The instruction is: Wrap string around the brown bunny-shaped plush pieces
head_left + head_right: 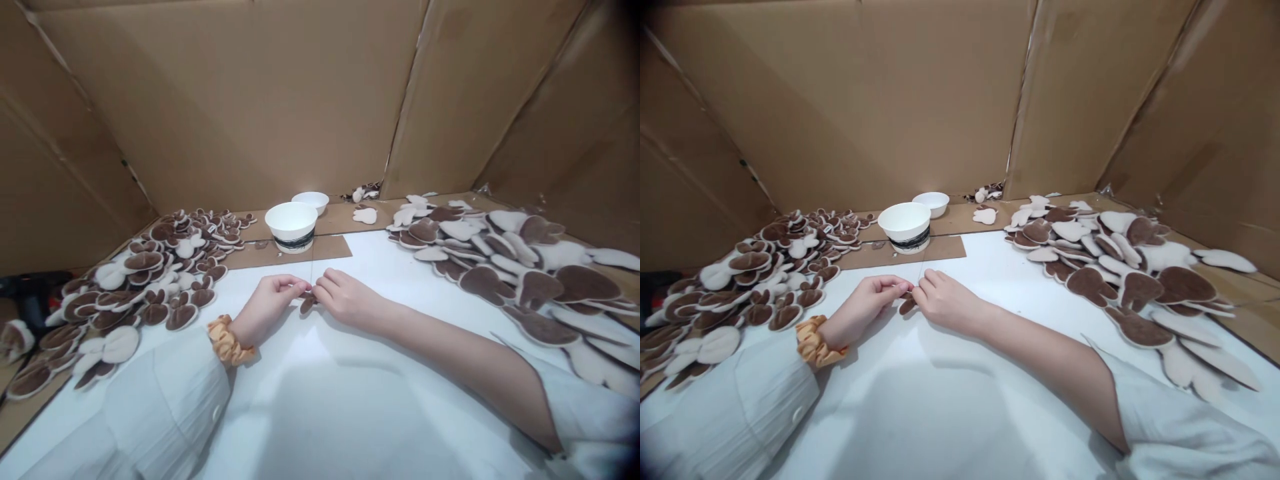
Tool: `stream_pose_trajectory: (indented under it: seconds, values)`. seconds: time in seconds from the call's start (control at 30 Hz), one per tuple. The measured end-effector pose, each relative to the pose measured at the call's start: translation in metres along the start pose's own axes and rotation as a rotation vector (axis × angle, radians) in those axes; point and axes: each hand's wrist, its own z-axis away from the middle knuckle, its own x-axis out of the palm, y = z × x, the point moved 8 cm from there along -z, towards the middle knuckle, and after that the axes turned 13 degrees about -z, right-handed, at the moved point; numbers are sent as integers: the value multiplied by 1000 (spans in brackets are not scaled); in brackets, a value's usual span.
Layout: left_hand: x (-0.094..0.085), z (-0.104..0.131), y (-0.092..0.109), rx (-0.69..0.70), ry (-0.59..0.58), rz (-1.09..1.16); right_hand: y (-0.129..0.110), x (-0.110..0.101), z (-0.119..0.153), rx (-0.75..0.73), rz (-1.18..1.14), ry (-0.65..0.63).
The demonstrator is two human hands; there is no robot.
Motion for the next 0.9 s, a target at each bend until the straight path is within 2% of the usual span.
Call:
stream_pose_trajectory:
  seconds: [0.13,0.23,0.4,0.53,0.6,0.67,0.73,0.8,0.9]
  values:
    - [9,1,-10,-114,-185,192,-5,-6,1,-50,18,0]
    - [8,0,-14,-127,-211,252,-5,-10,0,-53,2,2]
    - [6,-2,-16,-88,-115,276,8,-12,1,60,-17,45]
    - [4,-3,-13,-33,-60,250,14,-9,2,80,-7,47]
    - [-6,-3,-8,25,50,153,15,-7,2,81,4,39]
    - [-20,1,1,101,210,-20,17,-4,2,89,8,23]
    - [-28,6,12,178,320,-180,19,0,2,112,0,-5]
    - [-26,13,21,243,344,-275,24,4,3,156,-14,-39]
    - [-15,22,29,316,315,-429,34,10,6,255,-48,-95]
